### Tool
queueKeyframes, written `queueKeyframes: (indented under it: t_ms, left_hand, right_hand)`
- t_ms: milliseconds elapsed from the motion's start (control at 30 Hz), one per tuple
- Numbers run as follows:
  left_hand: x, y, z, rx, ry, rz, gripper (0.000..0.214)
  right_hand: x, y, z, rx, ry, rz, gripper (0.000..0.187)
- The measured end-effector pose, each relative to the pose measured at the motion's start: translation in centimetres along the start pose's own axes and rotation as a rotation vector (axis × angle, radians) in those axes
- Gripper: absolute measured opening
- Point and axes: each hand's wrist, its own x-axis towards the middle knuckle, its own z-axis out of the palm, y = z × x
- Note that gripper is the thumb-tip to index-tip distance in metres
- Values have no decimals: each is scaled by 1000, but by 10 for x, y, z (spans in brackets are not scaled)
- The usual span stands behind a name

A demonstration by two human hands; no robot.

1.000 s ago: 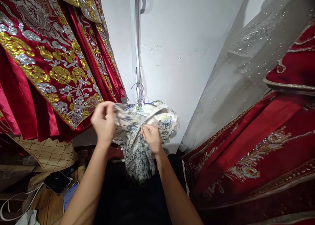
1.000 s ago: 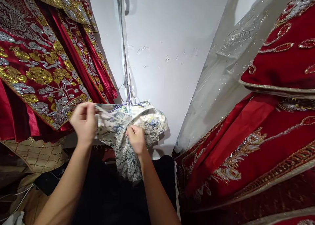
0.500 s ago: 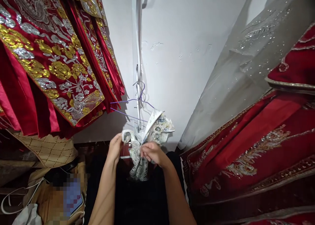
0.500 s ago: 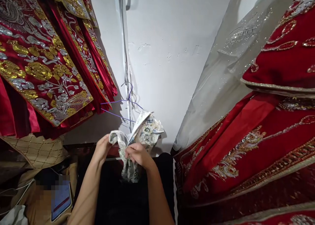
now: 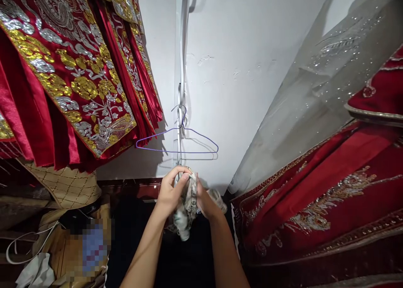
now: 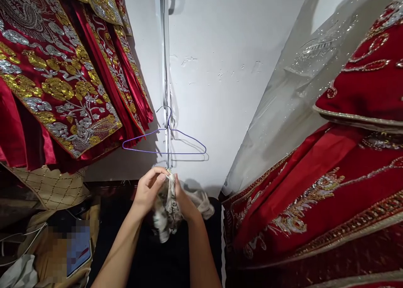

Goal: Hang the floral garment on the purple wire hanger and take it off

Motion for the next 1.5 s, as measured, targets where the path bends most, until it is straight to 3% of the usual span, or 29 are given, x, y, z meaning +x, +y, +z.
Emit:
queueKeyframes:
  t_ms: [100, 167, 233, 300, 400, 467, 533, 600, 733, 833, 933, 1000, 1067, 1167, 1333, 1433, 1500]
  left_hand:
    - [-3, -11, -14, 57, -31, -28, 55]
    - [-9, -19, -29, 113, -216, -150, 56]
    - [-15, -26, -48, 197, -447, -265, 45]
    - [-18, -32, -70, 336, -587, -325, 44]
    - [-17, -37, -107, 663, -606, -380, 43]
    - [-14, -39, -132, 861, -597, -409, 38]
    - [-13, -41, -154, 984, -582, -424, 32]
    - [-13, -43, -172, 1057, -585, -461, 27]
    - [-12, -39, -194, 1271, -619, -561, 27]
    - [3, -24, -195, 1355, -529, -345, 32]
    - [31, -6, -188, 1284, -390, -90, 37]
    - [51, 3, -183, 1210, -394, -69, 39]
    - [69, 8, -178, 1128, -476, -131, 38]
    - [85, 11, -169, 1041, -512, -86, 32]
    - [96, 25, -146, 995, -338, 159, 27]
    - [105, 28, -135, 966, -212, 169, 30]
    - [111, 25, -135, 963, -215, 161, 36]
  right_hand:
    - [-2, -6, 1, 159, -121, 96, 55]
    - [2, -15, -5, 63, -147, 115, 42]
    - [10, -26, -15, -147, -58, 81, 34]
    - [27, -39, -25, -351, 87, -38, 23]
    - [66, -53, -34, -431, 265, -387, 13]
    - [97, -49, -35, -383, 345, -519, 32]
    - [122, -33, -35, -375, 327, -447, 38]
    - [135, -10, -37, -408, 260, -364, 29]
    - [123, 27, -52, -481, 155, -299, 11]
    - [103, 29, -73, -517, 146, -285, 5]
    - [90, 16, -90, -536, 156, -292, 3]
    - [85, 7, -96, -520, 157, -289, 0]
    - [80, 3, -96, -495, 157, -273, 2]
    - [74, 5, -85, -487, 164, -256, 6]
    - [67, 13, -48, -373, 113, -241, 7]
    - [61, 10, -27, -288, 22, -234, 5]
    - [53, 3, -23, -307, -48, -248, 23]
